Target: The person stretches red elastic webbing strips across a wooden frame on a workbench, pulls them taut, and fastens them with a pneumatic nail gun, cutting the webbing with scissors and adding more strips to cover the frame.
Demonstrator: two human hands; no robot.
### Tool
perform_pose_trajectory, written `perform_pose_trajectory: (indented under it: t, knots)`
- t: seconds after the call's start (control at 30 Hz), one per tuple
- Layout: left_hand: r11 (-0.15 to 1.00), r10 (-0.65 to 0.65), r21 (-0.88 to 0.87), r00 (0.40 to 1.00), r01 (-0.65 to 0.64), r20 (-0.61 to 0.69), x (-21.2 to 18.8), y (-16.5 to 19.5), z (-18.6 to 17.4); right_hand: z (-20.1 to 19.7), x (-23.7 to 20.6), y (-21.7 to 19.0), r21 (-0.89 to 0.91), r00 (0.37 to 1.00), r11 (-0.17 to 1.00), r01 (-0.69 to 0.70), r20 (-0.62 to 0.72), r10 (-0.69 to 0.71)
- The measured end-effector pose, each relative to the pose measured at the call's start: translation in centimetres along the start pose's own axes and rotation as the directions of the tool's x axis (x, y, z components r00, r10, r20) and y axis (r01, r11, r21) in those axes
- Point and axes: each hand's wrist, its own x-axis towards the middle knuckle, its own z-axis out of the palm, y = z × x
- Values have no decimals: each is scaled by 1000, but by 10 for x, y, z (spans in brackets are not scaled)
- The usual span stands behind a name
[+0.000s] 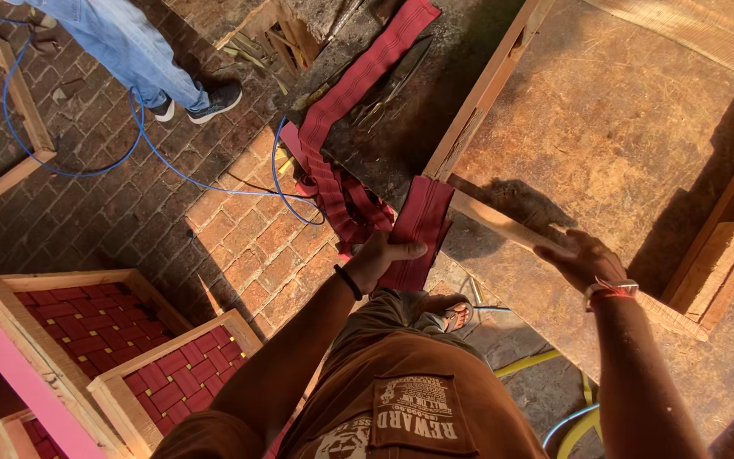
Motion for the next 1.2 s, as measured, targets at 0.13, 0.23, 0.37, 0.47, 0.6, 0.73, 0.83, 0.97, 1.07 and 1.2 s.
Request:
perform_pose_trajectory:
  t: [0.13, 0.23, 0.37, 0.47, 0.6, 0.73, 0.83, 0.97, 1.07, 1.2]
  knots:
    - [996, 91, 15, 994, -92, 65, 24, 34, 22, 22, -24, 16, -312, 997, 947, -73, -59, 57]
    - [979, 115, 165, 992, -123, 57, 47, 63, 39, 45, -30, -11, -436, 971, 881, -185, 58, 232]
    - [964, 86, 246, 992, -106, 88, 53, 72, 67, 75, -48, -34, -233, 993, 969, 84, 95, -63]
    - [986, 104, 113, 984, -121, 145, 41, 64, 88, 83, -58, -37, 374, 835, 747, 550, -222, -504]
    - [906, 213, 338, 965, -254, 155, 24, 52, 118, 89, -57, -59, 762, 741, 321, 562, -292, -605]
    - [808, 461, 365, 882, -463, 96, 27, 48, 107, 79, -66, -98, 808, 858, 352, 472, -329, -395]
    - [859, 404, 226, 879, -460, 255, 31, 37, 60, 42, -96, -120, 959, 964, -148, 242, -255, -80]
    - [777, 32, 539, 877, -324, 480, 34, -13, 18, -40, -145, -128, 913, 930, -196, 357, -368, -22]
    - [734, -136, 664, 926, -144, 351, 33, -51, -19, -88, -161, -114, 861, 874, -165, 480, -486, 4]
    - [513, -284, 827, 863, -231, 417, 29, -85, -75, -91, -157, -96, 851, 863, -146, 505, -498, 84]
